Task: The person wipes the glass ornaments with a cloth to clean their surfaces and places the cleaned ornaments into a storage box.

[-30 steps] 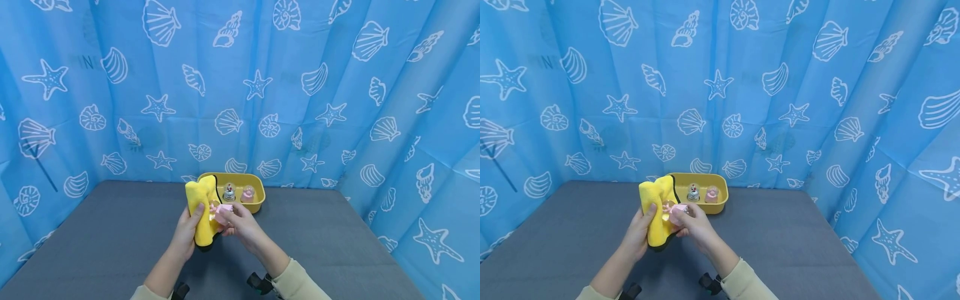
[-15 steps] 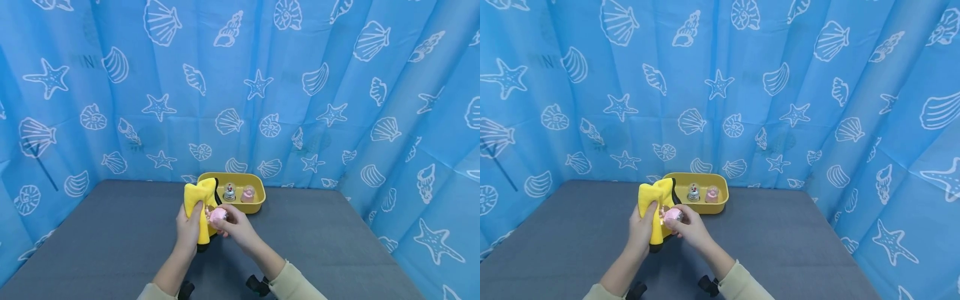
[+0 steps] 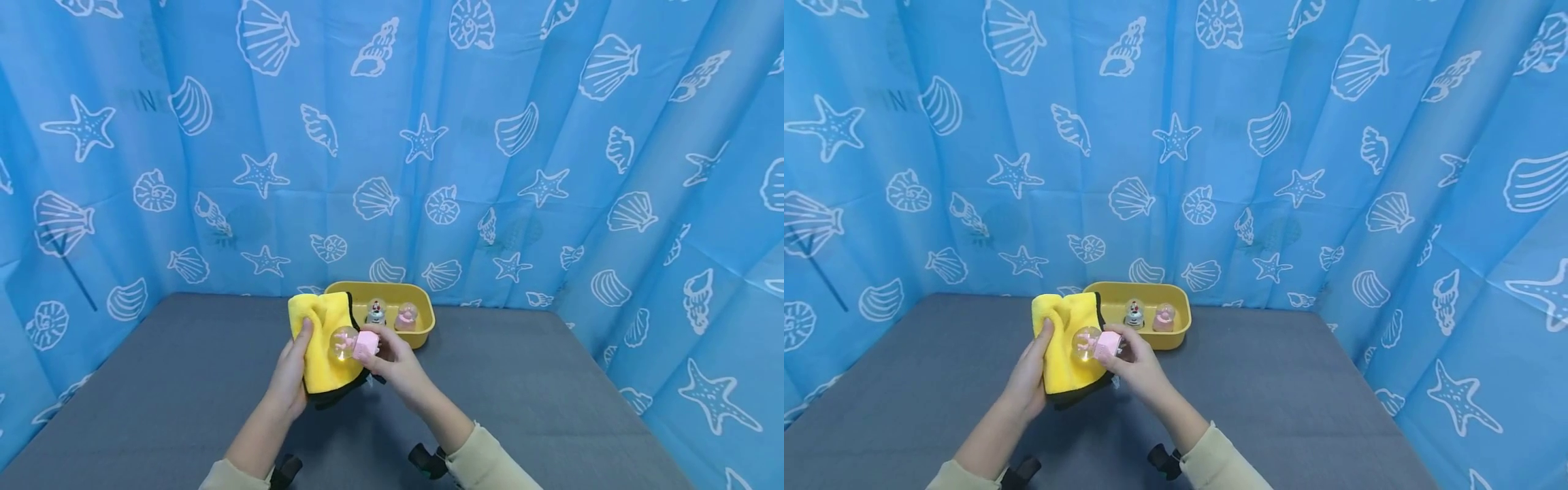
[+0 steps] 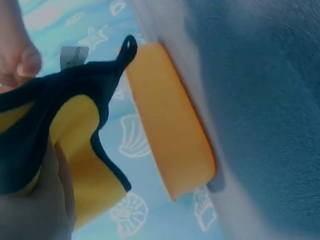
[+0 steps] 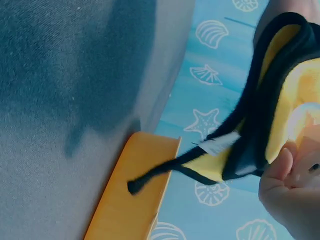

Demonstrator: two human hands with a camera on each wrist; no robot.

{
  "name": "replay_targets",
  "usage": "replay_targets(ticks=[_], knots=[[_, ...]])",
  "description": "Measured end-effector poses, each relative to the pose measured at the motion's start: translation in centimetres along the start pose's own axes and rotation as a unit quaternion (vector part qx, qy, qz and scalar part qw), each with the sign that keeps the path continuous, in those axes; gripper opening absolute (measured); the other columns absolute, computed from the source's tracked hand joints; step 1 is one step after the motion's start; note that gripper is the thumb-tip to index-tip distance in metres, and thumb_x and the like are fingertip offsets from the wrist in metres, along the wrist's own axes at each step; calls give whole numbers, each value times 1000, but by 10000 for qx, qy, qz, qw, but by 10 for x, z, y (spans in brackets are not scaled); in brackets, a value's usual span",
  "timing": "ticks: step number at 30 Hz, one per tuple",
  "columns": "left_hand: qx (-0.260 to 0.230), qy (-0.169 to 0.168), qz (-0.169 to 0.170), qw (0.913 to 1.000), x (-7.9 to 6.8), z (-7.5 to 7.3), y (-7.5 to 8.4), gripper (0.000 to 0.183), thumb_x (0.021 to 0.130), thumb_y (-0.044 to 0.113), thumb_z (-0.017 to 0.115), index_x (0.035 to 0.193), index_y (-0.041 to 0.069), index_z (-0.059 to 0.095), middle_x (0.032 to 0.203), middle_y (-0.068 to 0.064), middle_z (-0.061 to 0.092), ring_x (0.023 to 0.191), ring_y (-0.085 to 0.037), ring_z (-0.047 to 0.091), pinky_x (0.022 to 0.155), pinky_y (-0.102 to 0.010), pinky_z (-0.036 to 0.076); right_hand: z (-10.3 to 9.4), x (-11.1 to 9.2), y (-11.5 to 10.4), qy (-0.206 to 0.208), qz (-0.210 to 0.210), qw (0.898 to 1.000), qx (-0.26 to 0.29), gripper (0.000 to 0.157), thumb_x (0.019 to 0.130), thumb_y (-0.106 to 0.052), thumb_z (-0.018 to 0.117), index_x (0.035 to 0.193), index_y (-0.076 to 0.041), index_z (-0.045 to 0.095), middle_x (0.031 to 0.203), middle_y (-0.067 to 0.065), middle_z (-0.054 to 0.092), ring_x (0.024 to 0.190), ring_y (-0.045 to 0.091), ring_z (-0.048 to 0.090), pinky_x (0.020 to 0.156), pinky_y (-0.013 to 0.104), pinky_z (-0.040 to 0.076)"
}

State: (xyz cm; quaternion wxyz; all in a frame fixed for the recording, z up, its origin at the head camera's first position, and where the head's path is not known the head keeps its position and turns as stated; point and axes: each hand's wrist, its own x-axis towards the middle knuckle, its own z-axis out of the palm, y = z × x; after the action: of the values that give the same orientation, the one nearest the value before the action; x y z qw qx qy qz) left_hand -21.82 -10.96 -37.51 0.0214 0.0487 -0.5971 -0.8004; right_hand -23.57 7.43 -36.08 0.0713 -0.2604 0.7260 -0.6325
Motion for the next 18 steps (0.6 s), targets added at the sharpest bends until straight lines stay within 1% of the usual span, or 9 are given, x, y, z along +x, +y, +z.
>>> replay_targets(ticks=[2, 4, 6, 8, 10, 13, 15, 18], knots=[[137, -86, 88, 9998, -1, 4, 1, 71, 96, 59, 45, 143, 8, 30, 117, -9, 50, 103, -20, 52, 87, -32, 44, 1, 1, 0, -31, -35, 9998, -214, 43, 96, -13, 61, 134, 3, 48, 115, 13, 53, 93, 20, 51, 79, 26, 48], [370, -111, 271, 9989, -3, 8, 0, 66, 98, 52, 48, 143, 8, 29, 117, -11, 49, 102, -22, 52, 85, -33, 45, 2, 1, 0, -48, -75, 9989, -460, 46, 96, -16, 62, 136, 2, 47, 115, 13, 54, 92, 20, 51, 80, 28, 48], [563, -83, 522, 9970, -3, 14, -3, 61, 100, 43, 52, 142, 7, 28, 116, -14, 48, 101, -24, 53, 85, -34, 46, 3, 0, 0, -17, -41, 9980, -624, 51, 95, -20, 64, 138, 2, 46, 115, 13, 55, 91, 19, 52, 78, 30, 48], [686, 51, 723, 9950, -4, 18, -6, 59, 99, 36, 56, 141, 6, 28, 116, -15, 48, 100, -26, 54, 84, -34, 47, 4, 0, 0, 25, 19, 9975, -703, 56, 95, -23, 65, 139, 2, 43, 116, 12, 55, 91, 19, 52, 78, 31, 48], [683, 242, 877, 9935, -5, 22, -9, 57, 99, 31, 58, 140, 5, 28, 117, -15, 48, 100, -26, 54, 83, -35, 48, 4, -1, 0, 42, 117, 9975, -695, 59, 95, -25, 65, 141, 2, 42, 115, 12, 55, 91, 20, 51, 78, 31, 48], [557, 542, 997, 9920, -7, 26, -12, 56, 99, 29, 58, 139, 3, 29, 118, -15, 48, 100, -25, 54, 83, -34, 48, 5, 0, 0, 8, 249, 9974, -676, 60, 96, -28, 63, 144, 0, 40, 113, 11, 55, 91, 20, 51, 79, 31, 47], [457, 638, 1119, 9906, -8, 28, -13, 56, 99, 28, 57, 140, 2, 29, 118, -14, 48, 100, -24, 53, 82, -33, 48, 5, 1, 1, -25, 305, 9971, -692, 61, 98, -31, 60, 146, -2, 38, 108, 9, 54, 89, 19, 50, 78, 31, 47], [372, 657, 1255, 9892, -9, 30, -15, 55, 100, 26, 56, 141, 2, 28, 118, -13, 47, 99, -24, 52, 82, -32, 47, 7, 2, 1, 78, 331, 9969, -708, 60, 99, -33, 56, 147, -2, 38, 98, 7, 54, 79, 18, 51, 72, 29, 48]])
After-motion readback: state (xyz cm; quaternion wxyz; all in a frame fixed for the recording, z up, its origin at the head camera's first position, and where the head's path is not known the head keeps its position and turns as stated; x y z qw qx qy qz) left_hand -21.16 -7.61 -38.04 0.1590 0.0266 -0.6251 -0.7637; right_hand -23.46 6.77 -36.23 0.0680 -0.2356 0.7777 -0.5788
